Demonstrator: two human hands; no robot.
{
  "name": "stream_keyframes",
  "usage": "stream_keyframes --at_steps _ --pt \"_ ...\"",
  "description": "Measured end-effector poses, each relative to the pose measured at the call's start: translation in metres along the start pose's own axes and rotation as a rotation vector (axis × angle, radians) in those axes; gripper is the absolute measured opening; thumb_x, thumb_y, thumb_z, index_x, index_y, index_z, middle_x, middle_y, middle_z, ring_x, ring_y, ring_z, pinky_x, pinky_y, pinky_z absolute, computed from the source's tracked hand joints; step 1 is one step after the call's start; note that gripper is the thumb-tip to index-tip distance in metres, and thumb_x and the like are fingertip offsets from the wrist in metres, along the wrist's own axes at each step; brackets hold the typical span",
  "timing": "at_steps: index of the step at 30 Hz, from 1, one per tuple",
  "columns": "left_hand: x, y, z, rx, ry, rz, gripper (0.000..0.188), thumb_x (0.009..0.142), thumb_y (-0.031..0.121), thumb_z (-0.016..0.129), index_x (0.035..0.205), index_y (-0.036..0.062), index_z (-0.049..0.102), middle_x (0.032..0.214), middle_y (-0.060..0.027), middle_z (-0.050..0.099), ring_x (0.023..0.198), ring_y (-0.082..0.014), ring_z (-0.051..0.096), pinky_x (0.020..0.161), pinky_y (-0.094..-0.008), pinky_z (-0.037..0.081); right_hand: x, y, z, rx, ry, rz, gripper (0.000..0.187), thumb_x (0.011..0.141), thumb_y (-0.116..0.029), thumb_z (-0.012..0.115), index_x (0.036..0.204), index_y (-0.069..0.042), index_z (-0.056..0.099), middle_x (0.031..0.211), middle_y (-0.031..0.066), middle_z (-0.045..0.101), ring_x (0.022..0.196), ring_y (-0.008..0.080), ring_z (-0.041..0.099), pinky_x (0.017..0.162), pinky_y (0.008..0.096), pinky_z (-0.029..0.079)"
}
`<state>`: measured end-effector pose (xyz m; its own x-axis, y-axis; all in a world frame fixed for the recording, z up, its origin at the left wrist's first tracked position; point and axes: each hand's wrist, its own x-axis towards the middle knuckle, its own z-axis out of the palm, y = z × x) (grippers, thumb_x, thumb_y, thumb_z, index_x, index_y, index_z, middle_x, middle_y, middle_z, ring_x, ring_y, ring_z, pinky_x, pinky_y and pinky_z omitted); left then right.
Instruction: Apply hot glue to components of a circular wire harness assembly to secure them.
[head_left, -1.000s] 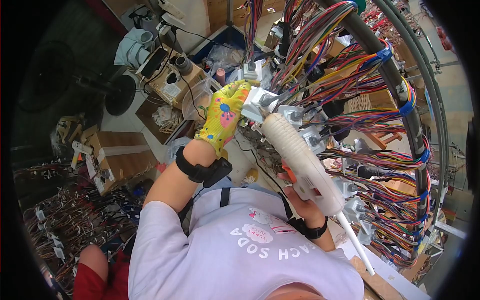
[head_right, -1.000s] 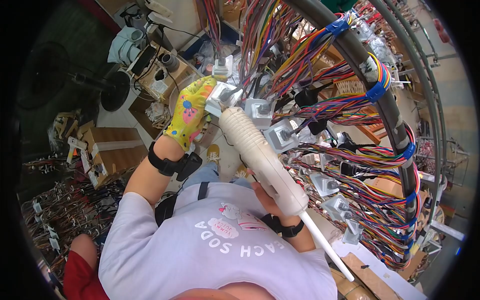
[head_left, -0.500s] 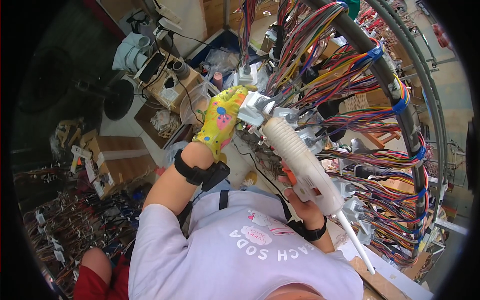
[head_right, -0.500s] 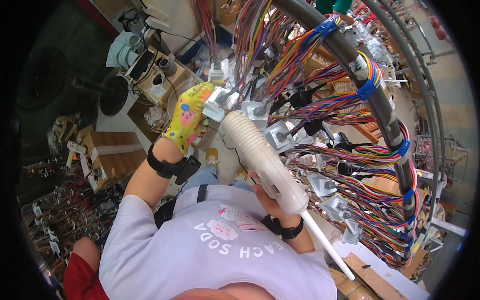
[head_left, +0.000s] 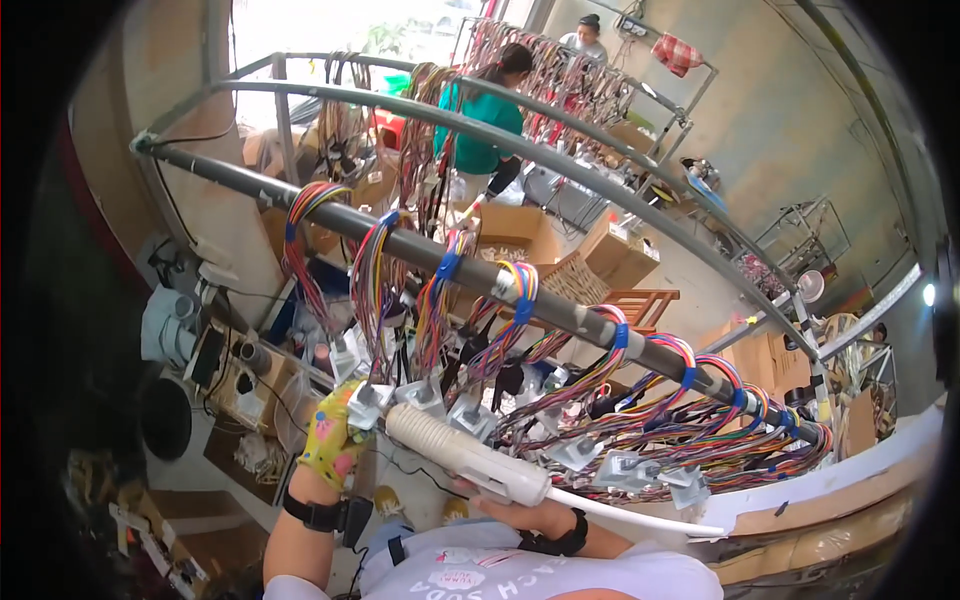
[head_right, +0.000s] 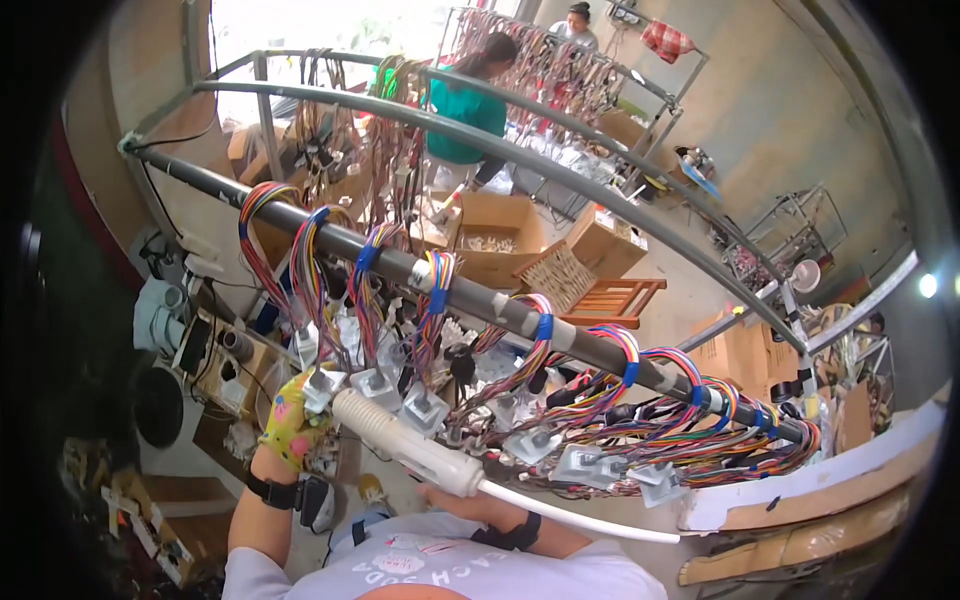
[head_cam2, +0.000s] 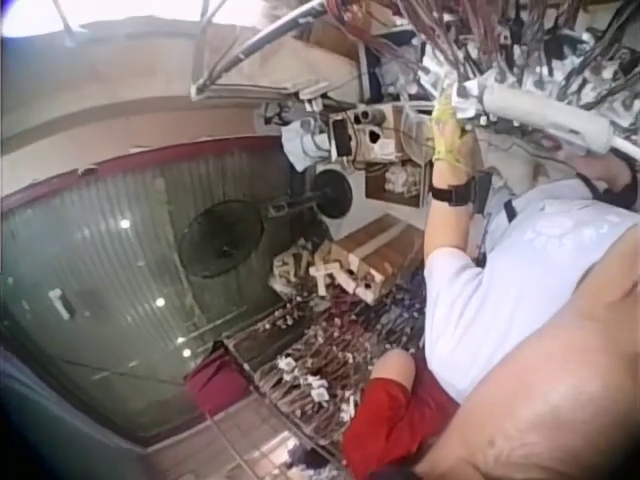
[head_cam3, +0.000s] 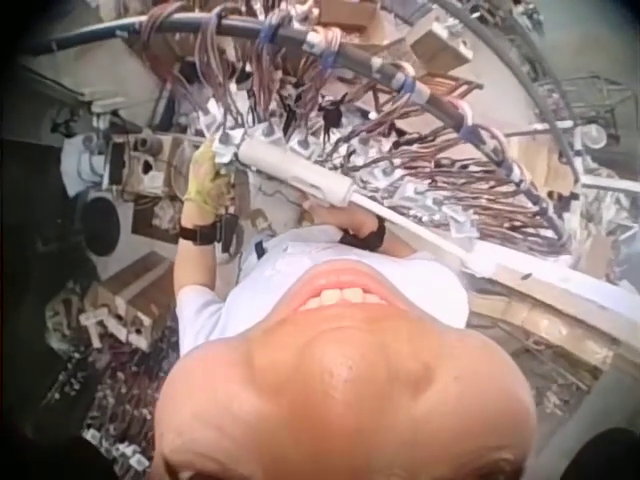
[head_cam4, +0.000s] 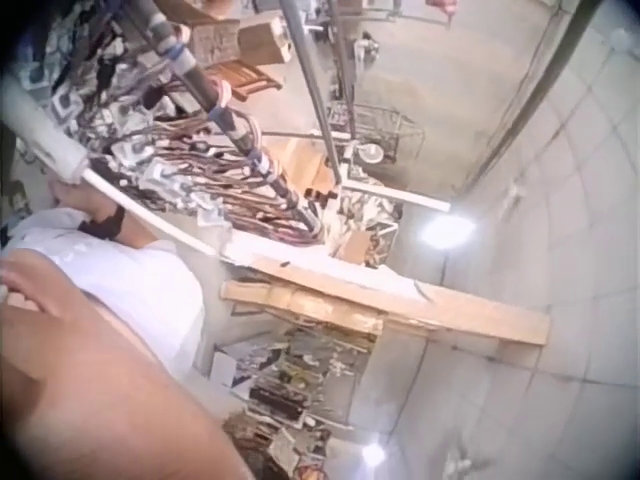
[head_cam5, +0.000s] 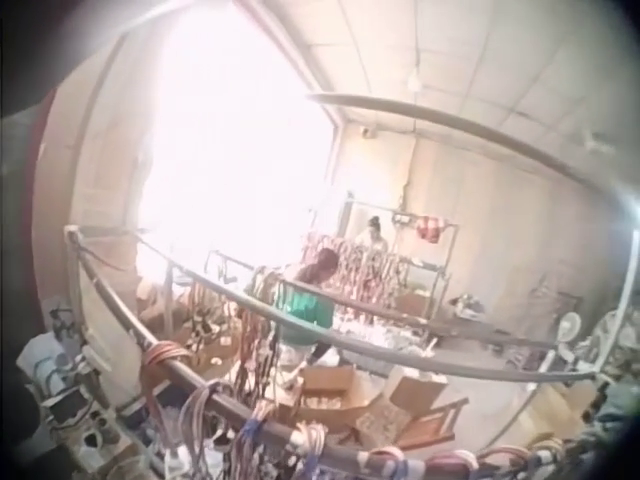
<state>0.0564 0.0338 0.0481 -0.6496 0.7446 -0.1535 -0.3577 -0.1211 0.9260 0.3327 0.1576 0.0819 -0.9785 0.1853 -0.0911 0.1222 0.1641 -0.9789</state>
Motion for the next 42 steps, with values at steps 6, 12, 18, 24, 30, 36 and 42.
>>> stream_keyframes --at_steps 6,12,18,24,30,36,42 --pt "-0.007 0.030 0.015 -0.416 -0.028 -0.313 0.026 0.090 0.014 0.055 0.112 0.0018 0.061 0.104 -0.0096 0.066 0.092 -0.0199 0.066 0.077 -0.0325 0.055 0.001 0.000 -0.003 -0.098 -0.023 0.016 0.052 0.091 -0.006 0.053 0.139 -0.005 0.035 0.130 0.0095 0.054 0.123 0.0188 0.049 0.106 0.0312 0.035" --pt "-0.006 0.034 0.023 -0.563 -0.018 -0.405 0.025 0.090 0.014 0.056 0.111 0.0010 0.061 0.104 -0.0107 0.066 0.093 -0.0207 0.065 0.077 -0.0330 0.055 0.001 -0.004 -0.007 -0.143 -0.022 -0.036 0.050 0.090 -0.008 0.054 0.138 -0.006 0.038 0.130 0.0070 0.055 0.125 0.0190 0.047 0.108 0.0316 0.032" --pt "-0.006 0.026 0.017 -0.530 -0.042 -0.406 0.025 0.091 0.012 0.055 0.112 0.0001 0.060 0.105 -0.0116 0.066 0.092 -0.0210 0.065 0.078 -0.0336 0.055 0.001 0.000 -0.007 -0.068 -0.010 -0.032 0.050 0.090 -0.008 0.055 0.137 -0.007 0.039 0.129 0.0070 0.055 0.125 0.0188 0.047 0.107 0.0319 0.032" --pt "-0.006 0.026 0.017 -0.561 -0.060 -0.406 0.026 0.091 0.012 0.054 0.113 0.0000 0.060 0.104 -0.0114 0.066 0.091 -0.0212 0.065 0.078 -0.0333 0.055 0.001 0.002 -0.007 -0.177 -0.006 -0.067 0.051 0.090 -0.006 0.055 0.138 -0.006 0.038 0.128 0.0080 0.056 0.123 0.0187 0.049 0.106 0.0312 0.034" --pt "-0.008 0.031 0.022 -0.561 -0.034 -0.429 0.027 0.091 0.014 0.055 0.114 0.0003 0.060 0.103 -0.0113 0.066 0.090 -0.0215 0.066 0.078 -0.0339 0.055 0.000 0.002 -0.005 -0.099 0.007 -0.060 0.053 0.090 -0.004 0.054 0.139 -0.004 0.035 0.127 0.0096 0.057 0.123 0.0187 0.049 0.104 0.0313 0.036" --pt "-0.005 0.021 0.011 -0.539 -0.049 -0.418 0.027 0.092 0.014 0.054 0.113 0.0002 0.060 0.103 -0.0118 0.066 0.092 -0.0221 0.065 0.079 -0.0344 0.055 -0.001 0.003 -0.003 -0.117 0.012 -0.074 0.053 0.090 -0.004 0.054 0.139 -0.003 0.034 0.126 0.0097 0.058 0.123 0.0186 0.049 0.105 0.0310 0.035" --pt "0.002 0.017 0.010 -0.580 -0.066 -0.422 0.028 0.093 0.016 0.051 0.115 -0.0002 0.059 0.105 -0.0128 0.065 0.094 -0.0231 0.065 0.081 -0.0363 0.054 -0.001 0.007 -0.009 -0.183 0.035 -0.111 0.054 0.087 -0.004 0.057 0.137 -0.004 0.038 0.127 0.0080 0.058 0.123 0.0185 0.050 0.105 0.0309 0.034"
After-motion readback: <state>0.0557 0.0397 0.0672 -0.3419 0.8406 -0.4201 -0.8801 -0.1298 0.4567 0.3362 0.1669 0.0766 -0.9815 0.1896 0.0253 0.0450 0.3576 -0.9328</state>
